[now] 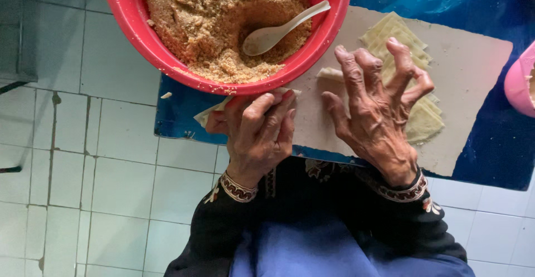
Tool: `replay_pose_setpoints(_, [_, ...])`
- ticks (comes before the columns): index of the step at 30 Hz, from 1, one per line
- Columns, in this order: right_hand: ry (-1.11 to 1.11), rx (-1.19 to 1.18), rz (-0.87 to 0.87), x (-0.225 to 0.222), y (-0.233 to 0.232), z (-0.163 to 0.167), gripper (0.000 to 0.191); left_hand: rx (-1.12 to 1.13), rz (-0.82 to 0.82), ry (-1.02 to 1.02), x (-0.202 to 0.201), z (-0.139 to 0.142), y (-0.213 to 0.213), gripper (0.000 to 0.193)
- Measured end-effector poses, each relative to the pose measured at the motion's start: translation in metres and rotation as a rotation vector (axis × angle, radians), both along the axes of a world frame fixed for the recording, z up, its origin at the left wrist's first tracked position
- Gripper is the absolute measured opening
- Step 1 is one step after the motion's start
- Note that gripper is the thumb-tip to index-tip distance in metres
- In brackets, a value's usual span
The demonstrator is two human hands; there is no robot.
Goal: The person sits at a table folding filled pastries. They take a triangular dough wrapper, spoon a portion of brown filling from a large red bowl onto it, then fold and pinch the wrapper closed and place the finished pastry on the table beside the stack of prepared wrappers.
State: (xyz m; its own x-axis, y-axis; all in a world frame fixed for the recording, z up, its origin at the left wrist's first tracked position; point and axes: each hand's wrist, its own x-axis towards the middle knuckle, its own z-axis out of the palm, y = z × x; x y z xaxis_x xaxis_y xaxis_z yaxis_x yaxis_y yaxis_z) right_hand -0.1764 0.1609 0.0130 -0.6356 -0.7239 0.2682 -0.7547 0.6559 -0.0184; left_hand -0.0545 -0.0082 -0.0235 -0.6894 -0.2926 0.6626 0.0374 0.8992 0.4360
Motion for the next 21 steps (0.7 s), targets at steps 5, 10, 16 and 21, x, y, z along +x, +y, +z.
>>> replay_pose_setpoints(5, [0.022, -0.117, -0.001, 0.000, 0.006, -0.007, 0.025, 0.012, -0.060, 0.012, -0.002, -0.001, -0.001, 0.034])
replay_pose_setpoints(10, [0.052, -0.154, -0.016, -0.005, 0.003, -0.014, 0.013, -0.002, -0.025, 0.021, -0.002, -0.002, 0.001, 0.036])
replay_pose_setpoints(16, [-0.090, -0.253, -0.012, 0.002, 0.003, -0.009, 0.009, -0.024, -0.030, -0.002, -0.001, 0.000, 0.000, 0.038])
replay_pose_setpoints(21, [0.117, -0.137, -0.025, 0.004, -0.004, -0.002, 0.008, -0.106, 0.014, -0.036, 0.001, 0.000, 0.000, 0.039])
